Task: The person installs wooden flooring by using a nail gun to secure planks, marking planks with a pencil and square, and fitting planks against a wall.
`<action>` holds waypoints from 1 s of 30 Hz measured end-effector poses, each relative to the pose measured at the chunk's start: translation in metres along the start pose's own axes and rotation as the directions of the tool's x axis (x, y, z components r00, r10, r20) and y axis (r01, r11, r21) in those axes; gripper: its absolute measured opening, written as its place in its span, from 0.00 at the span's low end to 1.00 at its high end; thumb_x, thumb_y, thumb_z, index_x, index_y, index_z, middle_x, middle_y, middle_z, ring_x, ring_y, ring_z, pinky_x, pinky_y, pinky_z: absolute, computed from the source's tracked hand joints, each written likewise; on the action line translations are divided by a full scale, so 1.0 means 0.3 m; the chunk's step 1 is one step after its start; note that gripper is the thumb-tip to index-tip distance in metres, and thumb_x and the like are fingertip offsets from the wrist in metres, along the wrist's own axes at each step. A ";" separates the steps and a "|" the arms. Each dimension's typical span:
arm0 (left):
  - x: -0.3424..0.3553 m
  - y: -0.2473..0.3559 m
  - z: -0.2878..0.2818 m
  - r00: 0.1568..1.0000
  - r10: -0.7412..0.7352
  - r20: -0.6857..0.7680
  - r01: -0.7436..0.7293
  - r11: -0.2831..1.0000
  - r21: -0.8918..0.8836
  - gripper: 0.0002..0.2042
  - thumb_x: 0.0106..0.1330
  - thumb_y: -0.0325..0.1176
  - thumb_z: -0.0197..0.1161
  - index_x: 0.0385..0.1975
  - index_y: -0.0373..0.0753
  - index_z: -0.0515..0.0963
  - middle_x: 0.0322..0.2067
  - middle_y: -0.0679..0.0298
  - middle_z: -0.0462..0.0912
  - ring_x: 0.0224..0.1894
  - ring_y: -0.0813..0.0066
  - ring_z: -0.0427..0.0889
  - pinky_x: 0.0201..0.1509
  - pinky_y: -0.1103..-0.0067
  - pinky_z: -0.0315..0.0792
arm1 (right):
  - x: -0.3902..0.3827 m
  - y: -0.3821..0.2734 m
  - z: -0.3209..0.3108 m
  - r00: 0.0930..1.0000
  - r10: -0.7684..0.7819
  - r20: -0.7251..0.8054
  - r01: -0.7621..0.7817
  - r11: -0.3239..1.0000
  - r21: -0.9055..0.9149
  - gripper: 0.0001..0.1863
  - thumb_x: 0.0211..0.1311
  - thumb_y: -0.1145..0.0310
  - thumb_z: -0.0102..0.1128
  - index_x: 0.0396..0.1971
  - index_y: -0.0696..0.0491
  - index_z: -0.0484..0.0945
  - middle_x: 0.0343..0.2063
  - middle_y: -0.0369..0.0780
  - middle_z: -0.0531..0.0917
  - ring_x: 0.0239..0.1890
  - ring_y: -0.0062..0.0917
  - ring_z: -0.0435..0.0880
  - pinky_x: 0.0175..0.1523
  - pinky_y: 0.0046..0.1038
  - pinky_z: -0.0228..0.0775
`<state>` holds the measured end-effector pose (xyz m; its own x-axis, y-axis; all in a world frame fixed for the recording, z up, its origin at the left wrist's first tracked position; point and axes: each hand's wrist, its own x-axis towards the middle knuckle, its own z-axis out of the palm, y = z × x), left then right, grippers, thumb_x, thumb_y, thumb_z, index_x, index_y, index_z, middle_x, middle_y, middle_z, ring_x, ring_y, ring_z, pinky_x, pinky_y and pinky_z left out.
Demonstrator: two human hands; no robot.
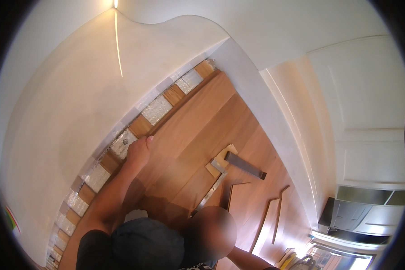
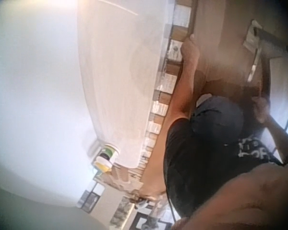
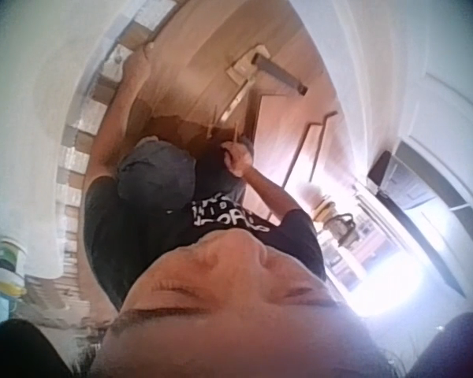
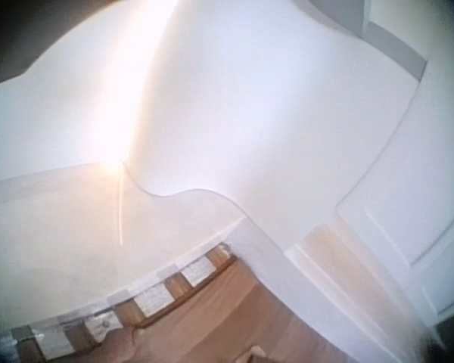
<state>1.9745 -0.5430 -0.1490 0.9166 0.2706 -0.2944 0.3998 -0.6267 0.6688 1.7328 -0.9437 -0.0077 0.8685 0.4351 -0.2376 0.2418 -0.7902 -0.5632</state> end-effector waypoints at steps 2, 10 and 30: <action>-0.001 0.018 0.014 1.000 -0.029 -0.005 0.029 0.999 -0.020 0.27 0.83 0.52 0.45 0.34 0.34 0.80 0.35 0.40 0.85 0.41 0.35 0.84 0.47 0.49 0.76 | -0.013 0.014 -0.014 0.999 0.028 0.043 -0.026 0.998 -0.056 0.20 0.61 0.73 0.62 0.55 0.50 0.80 0.46 0.46 0.85 0.47 0.47 0.84 0.55 0.45 0.76; 0.049 -0.112 0.019 0.884 0.348 -0.311 -0.328 0.938 0.117 0.16 0.77 0.41 0.58 0.35 0.33 0.82 0.40 0.44 0.82 0.41 0.40 0.81 0.47 0.52 0.76 | -0.005 0.030 0.020 0.994 -0.041 -0.106 0.039 0.999 -0.028 0.17 0.64 0.71 0.60 0.52 0.54 0.81 0.43 0.49 0.85 0.46 0.50 0.84 0.55 0.46 0.75; -0.855 -0.439 -0.236 0.932 -0.285 0.222 0.334 0.915 -0.228 0.24 0.82 0.52 0.49 0.45 0.34 0.81 0.32 0.57 0.89 0.32 0.66 0.90 0.40 0.70 0.81 | -0.139 0.003 0.008 0.991 -0.124 -0.050 0.123 0.992 -0.019 0.17 0.72 0.64 0.59 0.54 0.55 0.83 0.47 0.50 0.85 0.49 0.50 0.83 0.59 0.47 0.74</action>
<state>1.6871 -0.4782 -0.1133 0.7401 0.2685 -0.6166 0.6724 -0.3164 0.6692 1.6957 -0.9613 -0.0002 0.8525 0.5073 -0.1261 0.3547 -0.7387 -0.5731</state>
